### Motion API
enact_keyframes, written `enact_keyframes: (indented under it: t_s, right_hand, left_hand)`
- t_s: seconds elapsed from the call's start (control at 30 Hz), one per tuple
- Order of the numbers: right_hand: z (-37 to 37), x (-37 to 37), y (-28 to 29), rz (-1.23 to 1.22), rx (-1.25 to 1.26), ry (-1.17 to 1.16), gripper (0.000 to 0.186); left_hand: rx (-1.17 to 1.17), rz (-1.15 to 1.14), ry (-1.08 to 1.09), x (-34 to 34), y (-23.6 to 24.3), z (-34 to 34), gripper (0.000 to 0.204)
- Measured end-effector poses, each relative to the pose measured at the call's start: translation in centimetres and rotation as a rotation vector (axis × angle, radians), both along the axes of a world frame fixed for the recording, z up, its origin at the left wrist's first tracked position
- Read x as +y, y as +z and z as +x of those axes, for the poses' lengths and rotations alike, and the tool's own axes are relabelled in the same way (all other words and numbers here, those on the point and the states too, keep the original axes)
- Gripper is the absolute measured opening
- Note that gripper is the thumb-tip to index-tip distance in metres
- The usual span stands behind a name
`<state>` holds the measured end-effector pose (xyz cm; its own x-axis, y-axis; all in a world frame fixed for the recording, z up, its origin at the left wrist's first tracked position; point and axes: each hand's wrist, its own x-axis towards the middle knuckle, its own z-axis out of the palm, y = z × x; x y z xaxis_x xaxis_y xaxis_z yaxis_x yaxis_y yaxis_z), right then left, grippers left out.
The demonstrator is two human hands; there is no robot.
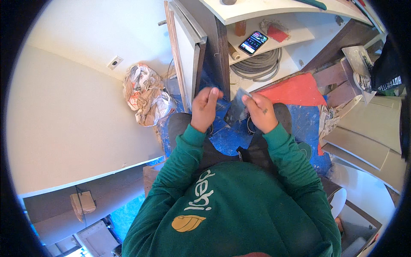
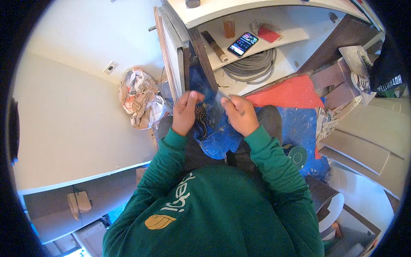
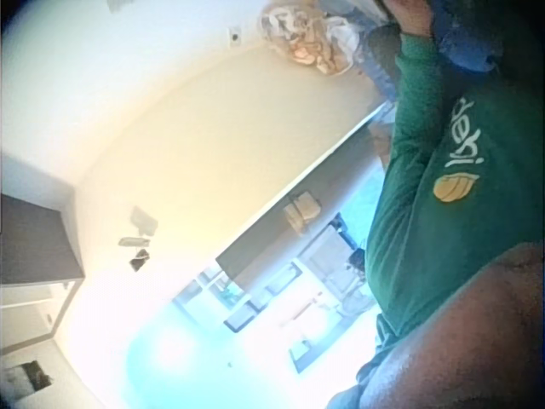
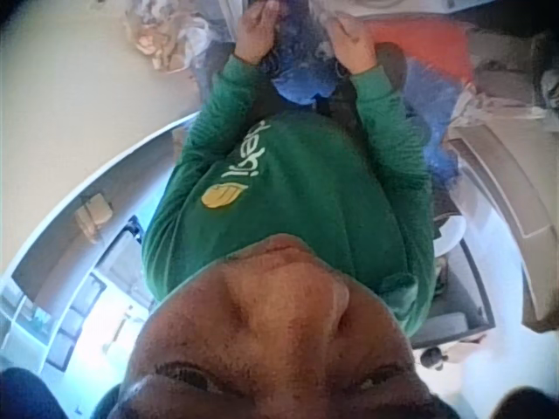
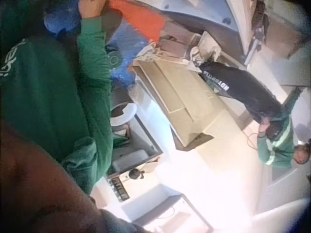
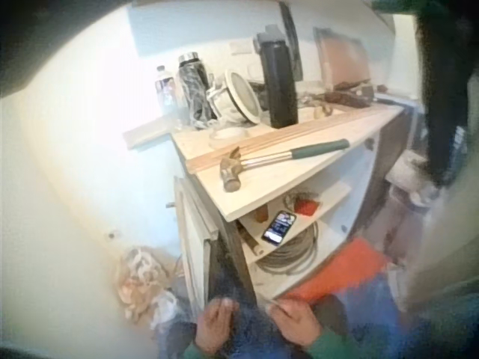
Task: The person sits on the floor and uses a chisel to trim the edge of a wooden cabinet. They repeatedly scrape the edge, check the fit, and adjust the tool to remove material from the cabinet's side.
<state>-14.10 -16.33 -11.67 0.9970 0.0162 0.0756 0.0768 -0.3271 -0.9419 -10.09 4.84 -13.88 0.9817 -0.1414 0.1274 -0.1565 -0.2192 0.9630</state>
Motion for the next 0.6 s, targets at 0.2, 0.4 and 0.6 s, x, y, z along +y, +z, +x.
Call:
enact_keyframes:
  t_s: [0.2, 0.4, 0.6]
  right_hand:
    - [2.1, 1.0, 2.4, 0.075, -0.018, 0.042, 0.034]
    - [1.6, 0.0, 1.3, 0.084, 0.003, 0.013, 0.035]
    - [1.2, -0.5, 0.2, 0.087, 0.016, -0.022, 0.036]
  left_hand:
    - [-0.279, -0.073, 0.058, -2.3, 4.5, 5.8, 0.041]
    - [-0.15, -0.176, -0.059, -3.5, 4.2, 8.1, 0.061]
    - [-0.115, -0.242, -0.043, -3.9, 2.6, 7.7, 0.06]
